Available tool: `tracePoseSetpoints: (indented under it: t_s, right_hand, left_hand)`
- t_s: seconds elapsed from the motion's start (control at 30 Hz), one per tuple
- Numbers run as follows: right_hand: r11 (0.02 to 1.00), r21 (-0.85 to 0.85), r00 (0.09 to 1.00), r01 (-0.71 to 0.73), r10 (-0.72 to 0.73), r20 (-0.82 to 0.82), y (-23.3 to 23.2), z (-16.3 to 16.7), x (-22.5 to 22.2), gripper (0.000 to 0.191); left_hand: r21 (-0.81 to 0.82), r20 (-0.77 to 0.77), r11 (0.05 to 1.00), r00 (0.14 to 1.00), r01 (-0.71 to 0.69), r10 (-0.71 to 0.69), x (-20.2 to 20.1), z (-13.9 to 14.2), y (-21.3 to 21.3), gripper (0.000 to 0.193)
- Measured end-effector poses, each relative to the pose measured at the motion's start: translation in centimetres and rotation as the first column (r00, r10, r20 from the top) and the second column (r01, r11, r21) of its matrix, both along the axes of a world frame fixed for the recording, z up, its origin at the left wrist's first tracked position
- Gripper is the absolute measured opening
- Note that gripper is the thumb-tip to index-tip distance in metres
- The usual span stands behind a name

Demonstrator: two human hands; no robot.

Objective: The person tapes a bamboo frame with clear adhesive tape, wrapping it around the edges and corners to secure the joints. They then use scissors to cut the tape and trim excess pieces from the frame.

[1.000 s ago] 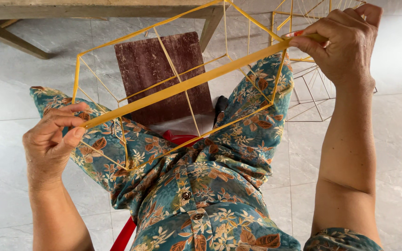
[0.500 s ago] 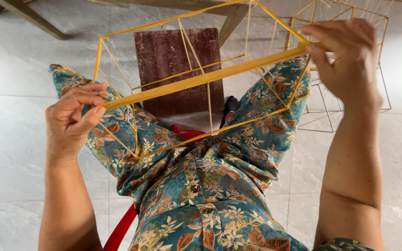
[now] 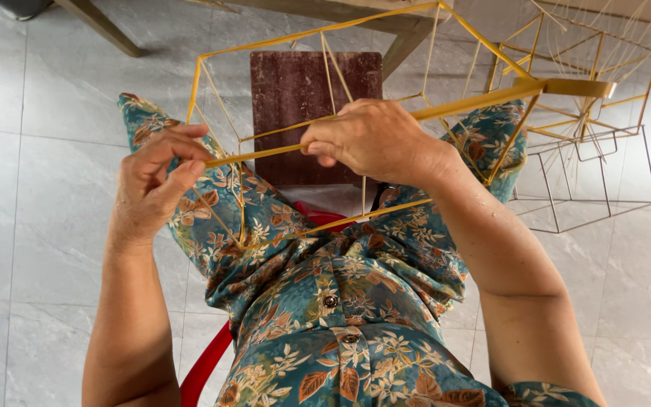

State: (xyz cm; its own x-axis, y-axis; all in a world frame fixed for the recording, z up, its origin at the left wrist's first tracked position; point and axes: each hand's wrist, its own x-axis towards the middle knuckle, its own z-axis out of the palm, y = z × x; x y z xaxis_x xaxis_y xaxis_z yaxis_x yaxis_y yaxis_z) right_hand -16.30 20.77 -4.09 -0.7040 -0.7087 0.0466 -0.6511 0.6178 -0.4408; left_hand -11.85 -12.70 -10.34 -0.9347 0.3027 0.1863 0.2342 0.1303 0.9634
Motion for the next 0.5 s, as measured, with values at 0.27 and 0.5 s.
tracePoseSetpoints:
  t_s: [0.27, 0.5]
  right_hand:
    - [0.999, 0.042, 0.989, 0.020, -0.026, 0.143, -1.3, 1.0, 0.2, 0.022]
    - [0.995, -0.100, 0.979, 0.016, 0.005, 0.206, -1.0, 1.9, 0.9, 0.024]
  left_hand:
    - [-0.185, -0.116, 0.980, 0.989, 0.073, -0.096, 0.1, 1.2, -0.9, 0.010]
    - [-0.582, -0.572, 0.792, 0.785, -0.182, -0.240, 0.6, 6.7, 1.8, 0.035]
